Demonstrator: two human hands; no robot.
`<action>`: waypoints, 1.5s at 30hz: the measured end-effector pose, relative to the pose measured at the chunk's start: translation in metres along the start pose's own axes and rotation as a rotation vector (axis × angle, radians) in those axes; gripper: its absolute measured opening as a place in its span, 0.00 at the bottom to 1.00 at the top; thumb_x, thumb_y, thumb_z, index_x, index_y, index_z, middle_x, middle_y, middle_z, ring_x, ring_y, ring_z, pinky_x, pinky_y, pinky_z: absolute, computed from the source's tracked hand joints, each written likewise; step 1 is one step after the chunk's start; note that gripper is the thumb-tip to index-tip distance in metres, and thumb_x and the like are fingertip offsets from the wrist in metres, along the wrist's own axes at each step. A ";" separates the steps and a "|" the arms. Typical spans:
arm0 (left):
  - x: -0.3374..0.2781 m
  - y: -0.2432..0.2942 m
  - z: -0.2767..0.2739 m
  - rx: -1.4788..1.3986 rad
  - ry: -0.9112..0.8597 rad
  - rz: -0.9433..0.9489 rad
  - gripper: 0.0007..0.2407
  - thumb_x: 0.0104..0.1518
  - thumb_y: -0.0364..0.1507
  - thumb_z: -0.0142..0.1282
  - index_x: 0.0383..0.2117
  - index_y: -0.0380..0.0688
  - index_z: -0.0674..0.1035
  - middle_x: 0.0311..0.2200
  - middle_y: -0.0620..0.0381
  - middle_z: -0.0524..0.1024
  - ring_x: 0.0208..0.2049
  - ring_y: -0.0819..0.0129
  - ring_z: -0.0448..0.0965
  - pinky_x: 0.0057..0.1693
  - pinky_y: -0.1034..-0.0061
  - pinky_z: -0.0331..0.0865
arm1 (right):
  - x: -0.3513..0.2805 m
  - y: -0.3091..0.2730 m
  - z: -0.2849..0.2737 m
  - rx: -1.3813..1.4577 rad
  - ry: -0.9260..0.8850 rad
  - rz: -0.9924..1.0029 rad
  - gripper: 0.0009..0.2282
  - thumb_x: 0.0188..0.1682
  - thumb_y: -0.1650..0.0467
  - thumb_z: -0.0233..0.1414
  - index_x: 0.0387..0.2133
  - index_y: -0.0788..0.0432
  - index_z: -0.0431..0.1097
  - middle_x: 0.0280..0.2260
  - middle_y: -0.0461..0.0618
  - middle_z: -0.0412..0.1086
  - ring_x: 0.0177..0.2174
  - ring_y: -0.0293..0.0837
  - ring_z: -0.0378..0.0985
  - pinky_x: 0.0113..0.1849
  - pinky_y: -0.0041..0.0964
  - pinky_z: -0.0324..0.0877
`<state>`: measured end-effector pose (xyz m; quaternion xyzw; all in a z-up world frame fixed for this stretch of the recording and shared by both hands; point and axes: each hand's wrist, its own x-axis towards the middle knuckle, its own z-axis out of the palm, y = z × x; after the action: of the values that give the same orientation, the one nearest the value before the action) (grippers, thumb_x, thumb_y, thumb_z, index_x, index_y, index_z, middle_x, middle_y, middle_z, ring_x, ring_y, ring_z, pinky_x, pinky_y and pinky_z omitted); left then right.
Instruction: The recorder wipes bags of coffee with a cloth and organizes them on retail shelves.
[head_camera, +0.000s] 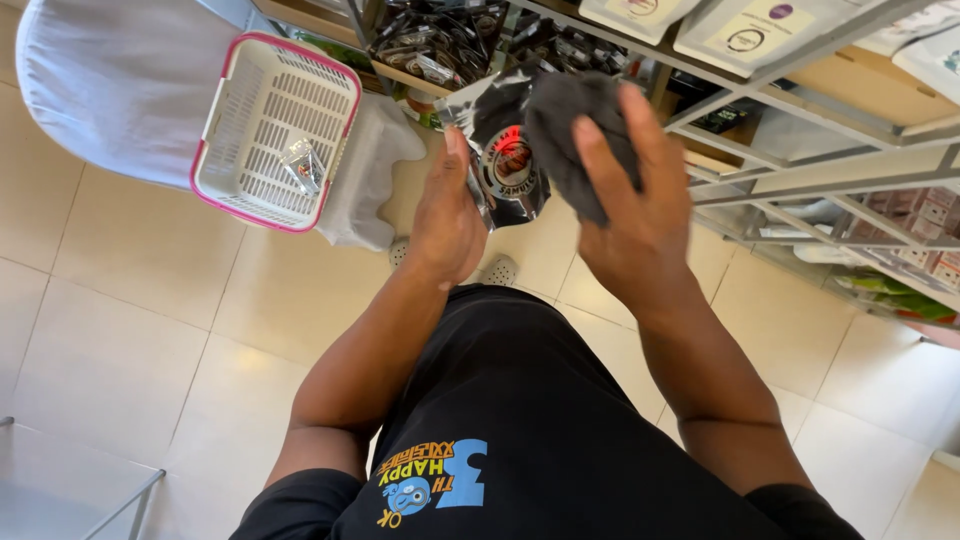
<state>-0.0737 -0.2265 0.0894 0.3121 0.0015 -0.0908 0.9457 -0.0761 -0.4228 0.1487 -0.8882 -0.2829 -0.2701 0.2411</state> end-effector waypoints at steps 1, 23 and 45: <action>-0.001 -0.003 0.004 0.000 -0.002 -0.006 0.25 0.71 0.44 0.36 0.69 0.43 0.58 0.65 0.52 0.67 0.65 0.60 0.70 0.70 0.60 0.66 | 0.002 0.000 0.005 -0.003 0.000 0.006 0.23 0.56 0.80 0.61 0.64 0.56 0.67 0.65 0.61 0.56 0.54 0.59 0.73 0.55 0.46 0.73; -0.003 0.001 -0.021 -0.008 0.177 0.125 0.23 0.73 0.40 0.37 0.68 0.37 0.61 0.63 0.51 0.69 0.62 0.63 0.74 0.67 0.63 0.69 | -0.043 0.001 0.033 0.152 -0.118 0.202 0.25 0.43 0.84 0.55 0.57 0.60 0.71 0.58 0.65 0.66 0.51 0.62 0.75 0.50 0.47 0.75; 0.010 0.039 -0.066 -0.134 0.033 -0.155 0.22 0.72 0.39 0.33 0.68 0.42 0.62 0.61 0.53 0.71 0.61 0.63 0.73 0.68 0.67 0.66 | -0.007 -0.055 0.094 0.051 -0.145 -0.030 0.27 0.37 0.81 0.59 0.54 0.57 0.73 0.60 0.64 0.65 0.46 0.61 0.75 0.46 0.49 0.75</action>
<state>-0.0533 -0.1588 0.0590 0.2483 0.0472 -0.1583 0.9545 -0.0832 -0.3311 0.0898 -0.8948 -0.3195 -0.2014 0.2383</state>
